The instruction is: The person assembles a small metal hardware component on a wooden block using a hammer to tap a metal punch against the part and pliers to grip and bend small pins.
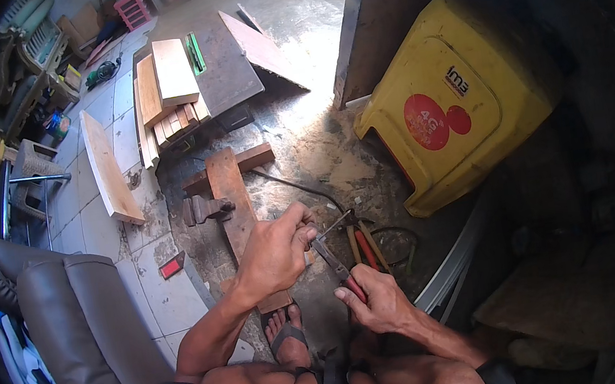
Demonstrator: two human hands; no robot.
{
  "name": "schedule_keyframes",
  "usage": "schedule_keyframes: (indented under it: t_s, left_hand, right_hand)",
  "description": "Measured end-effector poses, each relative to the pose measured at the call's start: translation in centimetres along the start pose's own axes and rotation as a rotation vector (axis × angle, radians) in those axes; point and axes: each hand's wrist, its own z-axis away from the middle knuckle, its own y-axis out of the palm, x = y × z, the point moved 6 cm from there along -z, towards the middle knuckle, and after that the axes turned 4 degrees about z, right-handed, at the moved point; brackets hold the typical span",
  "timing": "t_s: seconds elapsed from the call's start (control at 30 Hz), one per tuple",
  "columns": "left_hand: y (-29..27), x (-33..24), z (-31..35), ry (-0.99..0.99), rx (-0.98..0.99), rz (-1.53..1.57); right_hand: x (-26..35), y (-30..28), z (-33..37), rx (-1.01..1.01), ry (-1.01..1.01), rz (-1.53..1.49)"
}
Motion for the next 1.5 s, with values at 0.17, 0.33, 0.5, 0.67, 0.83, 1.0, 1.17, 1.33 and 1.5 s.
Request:
schedule_keyframes:
  t_s: [0.17, 0.33, 0.5, 0.67, 0.83, 1.0, 1.17, 1.33, 1.5]
  left_hand:
    - [0.3, 0.0, 0.3, 0.009, -0.02, -0.097]
    - [0.6, -0.3, 0.8, 0.111, -0.119, -0.094]
    - [0.5, 1.1, -0.5, -0.031, -0.041, 0.102]
    - [0.7, 3.6, -0.7, -0.308, 0.107, 0.84]
    - [1.2, 3.4, -0.3, -0.286, 0.064, 0.822]
    - [1.5, 3.1, 0.0, -0.302, 0.003, 0.756]
    - [1.6, 2.6, 0.3, -0.297, -0.019, 0.674]
    - [1.5, 1.2, 0.4, -0.268, -0.069, 0.52]
    - [1.0, -0.2, 0.7, -0.145, -0.152, 0.324]
  right_hand:
    - [0.6, -0.1, -0.1, 0.006, 0.024, 0.041]
    - [1.2, -0.2, -0.3, -0.005, 0.047, 0.072]
    - [0.4, -0.9, -0.4, -0.002, 0.06, 0.017]
    - [0.2, -1.8, -0.7, -0.032, 0.021, -0.191]
    - [-0.5, -1.5, -0.8, -0.038, -0.054, -0.086]
    - [0.0, -1.4, -0.9, -0.019, -0.03, -0.082]
    - [-0.2, -1.1, -0.7, -0.012, -0.028, -0.009]
    - [-0.3, -1.2, -0.3, -0.059, -0.044, 0.017]
    - [0.3, -1.3, 0.1, -0.088, -0.066, 0.101]
